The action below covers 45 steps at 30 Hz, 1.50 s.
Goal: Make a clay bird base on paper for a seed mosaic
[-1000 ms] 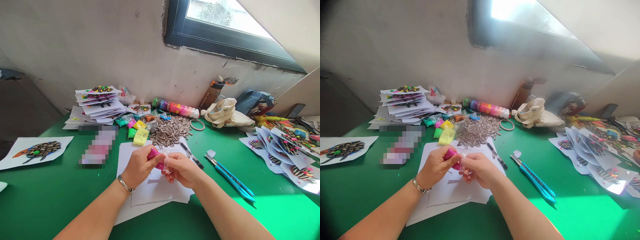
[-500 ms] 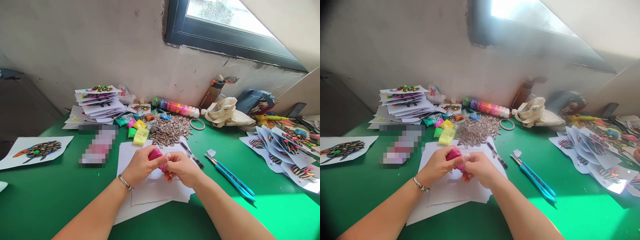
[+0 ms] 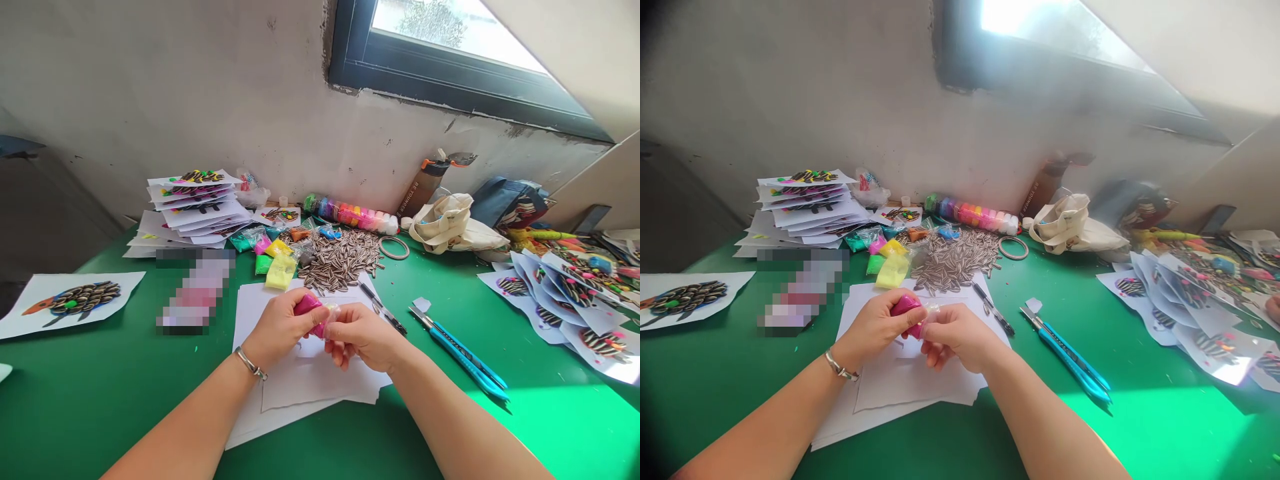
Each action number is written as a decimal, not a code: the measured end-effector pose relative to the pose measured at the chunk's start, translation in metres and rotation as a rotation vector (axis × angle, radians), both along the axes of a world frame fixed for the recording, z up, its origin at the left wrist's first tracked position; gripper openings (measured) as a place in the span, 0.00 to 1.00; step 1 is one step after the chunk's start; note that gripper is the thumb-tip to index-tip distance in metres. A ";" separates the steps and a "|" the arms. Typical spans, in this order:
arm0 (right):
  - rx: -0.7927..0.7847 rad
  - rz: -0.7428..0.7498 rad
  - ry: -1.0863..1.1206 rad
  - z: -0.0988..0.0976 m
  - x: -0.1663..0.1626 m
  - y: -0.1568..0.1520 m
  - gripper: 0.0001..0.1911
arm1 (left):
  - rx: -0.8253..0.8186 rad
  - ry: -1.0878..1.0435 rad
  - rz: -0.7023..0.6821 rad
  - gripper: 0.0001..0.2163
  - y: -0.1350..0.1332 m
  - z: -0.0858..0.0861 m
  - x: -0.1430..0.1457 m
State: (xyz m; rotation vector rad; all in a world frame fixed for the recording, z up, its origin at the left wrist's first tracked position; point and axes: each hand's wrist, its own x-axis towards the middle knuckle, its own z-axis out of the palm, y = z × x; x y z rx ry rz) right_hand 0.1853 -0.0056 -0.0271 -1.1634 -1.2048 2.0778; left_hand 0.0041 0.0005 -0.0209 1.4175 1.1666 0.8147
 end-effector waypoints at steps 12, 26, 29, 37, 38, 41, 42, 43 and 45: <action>0.081 -0.124 -0.041 0.004 -0.002 -0.001 0.05 | -0.045 -0.101 0.070 0.13 0.002 0.004 0.002; 0.076 -0.248 0.126 0.009 0.004 0.002 0.15 | -0.099 -0.282 0.280 0.19 0.008 0.002 -0.002; 0.153 -0.301 0.117 0.011 0.003 0.001 0.15 | -0.096 -0.273 0.280 0.19 0.008 0.001 -0.002; 0.251 -0.219 0.033 0.013 -0.001 -0.004 0.12 | -0.103 -0.285 0.278 0.18 0.007 -0.002 -0.002; 0.250 -0.202 0.028 0.013 -0.002 -0.004 0.12 | -0.105 -0.286 0.274 0.18 0.007 -0.002 -0.002; 0.236 -0.186 0.032 0.013 -0.004 -0.004 0.13 | -0.123 -0.300 0.258 0.18 0.006 -0.002 -0.001; 0.232 -0.189 0.030 0.013 -0.003 -0.004 0.13 | -0.132 -0.310 0.254 0.18 0.006 -0.001 0.000; 0.233 -0.201 0.030 0.013 -0.003 -0.004 0.14 | -0.143 -0.321 0.254 0.18 0.006 -0.001 -0.001; 0.243 -0.254 0.035 0.012 0.000 -0.002 0.15 | -0.157 -0.348 0.280 0.18 0.008 -0.001 -0.002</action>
